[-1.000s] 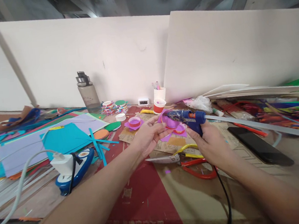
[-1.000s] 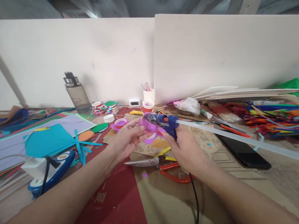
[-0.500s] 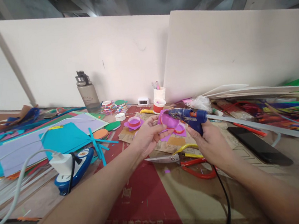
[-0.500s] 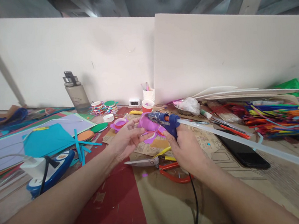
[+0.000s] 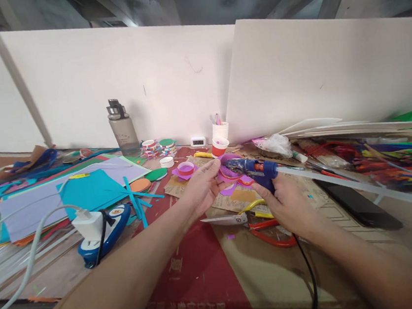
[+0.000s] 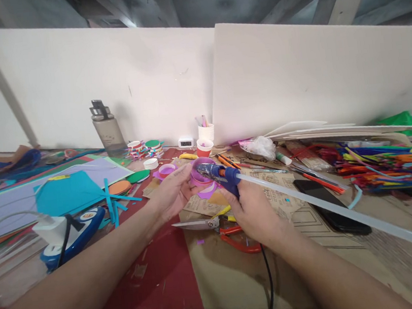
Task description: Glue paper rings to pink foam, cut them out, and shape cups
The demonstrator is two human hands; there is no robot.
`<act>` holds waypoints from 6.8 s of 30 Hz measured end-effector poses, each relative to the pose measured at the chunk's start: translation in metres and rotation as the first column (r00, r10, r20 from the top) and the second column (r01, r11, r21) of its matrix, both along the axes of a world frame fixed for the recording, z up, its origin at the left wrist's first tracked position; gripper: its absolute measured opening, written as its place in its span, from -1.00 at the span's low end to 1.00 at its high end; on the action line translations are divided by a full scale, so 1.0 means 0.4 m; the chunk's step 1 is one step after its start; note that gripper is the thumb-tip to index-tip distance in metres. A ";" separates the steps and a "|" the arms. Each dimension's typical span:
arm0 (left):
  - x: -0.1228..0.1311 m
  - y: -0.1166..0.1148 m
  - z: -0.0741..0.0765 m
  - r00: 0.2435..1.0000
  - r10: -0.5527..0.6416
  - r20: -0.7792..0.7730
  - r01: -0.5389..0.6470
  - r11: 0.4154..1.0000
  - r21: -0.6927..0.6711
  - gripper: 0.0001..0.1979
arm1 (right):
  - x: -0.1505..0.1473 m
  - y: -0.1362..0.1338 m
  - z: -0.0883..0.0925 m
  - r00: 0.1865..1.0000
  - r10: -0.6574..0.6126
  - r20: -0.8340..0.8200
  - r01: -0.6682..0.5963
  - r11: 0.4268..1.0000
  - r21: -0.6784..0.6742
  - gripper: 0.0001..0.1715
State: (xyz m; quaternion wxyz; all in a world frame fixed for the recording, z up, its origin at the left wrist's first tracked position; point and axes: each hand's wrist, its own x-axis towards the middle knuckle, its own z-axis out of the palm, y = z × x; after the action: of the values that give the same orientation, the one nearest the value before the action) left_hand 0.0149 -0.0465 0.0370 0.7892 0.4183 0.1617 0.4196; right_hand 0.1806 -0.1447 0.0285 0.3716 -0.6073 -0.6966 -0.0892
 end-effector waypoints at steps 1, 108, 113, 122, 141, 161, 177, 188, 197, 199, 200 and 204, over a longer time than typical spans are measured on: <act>0.000 -0.002 0.001 1.000 -0.003 0.000 0.003 1.000 0.006 -0.82 | 0.001 0.000 0.000 1.000 0.000 -0.002 0.000 1.000 0.002 -0.63; -0.003 -0.004 0.005 0.998 0.024 0.054 -0.024 1.000 0.000 -0.84 | 0.006 -0.002 0.000 0.992 -0.117 -0.044 0.121 0.987 0.102 -0.52; -0.002 -0.008 0.006 0.998 -0.016 0.064 0.014 1.000 0.017 -0.84 | 0.007 0.000 -0.001 0.993 -0.108 -0.042 0.113 0.980 0.166 -0.52; -0.009 0.003 0.004 0.999 -0.043 0.017 0.043 0.999 0.000 -0.84 | 0.004 0.002 -0.005 0.996 -0.085 -0.031 0.088 0.989 0.117 -0.56; -0.005 0.007 0.004 0.999 0.034 -0.022 -0.034 0.999 0.009 -0.74 | 0.011 0.000 -0.014 0.998 -0.045 -0.049 0.049 0.995 0.088 -0.55; -0.002 -0.009 0.007 0.999 0.023 0.045 -0.022 1.000 -0.018 -0.77 | 0.007 0.001 0.003 0.996 -0.080 -0.024 0.083 0.985 0.151 -0.53; -0.003 -0.001 0.014 1.000 0.029 -0.012 -0.029 0.999 -0.027 -0.81 | 0.008 0.001 -0.008 0.998 -0.063 0.006 0.063 0.994 0.093 -0.52; -0.001 0.000 0.008 0.995 0.097 -0.003 -0.097 0.995 -0.027 -0.75 | 0.010 -0.004 -0.009 0.997 -0.076 -0.012 0.077 0.993 0.093 -0.50; -0.001 -0.003 0.010 0.992 0.122 0.029 -0.120 0.992 -0.041 -0.70 | 0.012 -0.005 -0.008 0.999 -0.044 0.017 0.041 0.991 0.124 -0.53; 0.000 -0.002 0.009 0.993 0.110 0.032 -0.108 0.993 -0.046 -0.69 | 0.014 -0.004 -0.008 0.999 -0.037 0.023 0.033 0.992 0.125 -0.52; 0.000 -0.001 0.008 0.994 0.103 0.032 -0.102 0.994 -0.046 -0.69 | 0.015 -0.004 -0.008 0.999 -0.035 0.027 0.031 0.992 0.124 -0.52; 0.000 0.002 0.005 0.995 0.096 0.019 -0.095 0.994 -0.055 -0.69 | 0.017 -0.003 -0.011 0.999 -0.038 0.033 0.034 0.994 0.107 -0.53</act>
State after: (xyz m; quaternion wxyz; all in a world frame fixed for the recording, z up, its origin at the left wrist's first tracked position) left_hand 0.0148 -0.0456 0.0389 0.7809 0.3840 0.1842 0.4569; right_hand 0.1873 -0.1457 0.0241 0.3896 -0.5973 -0.6862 -0.1435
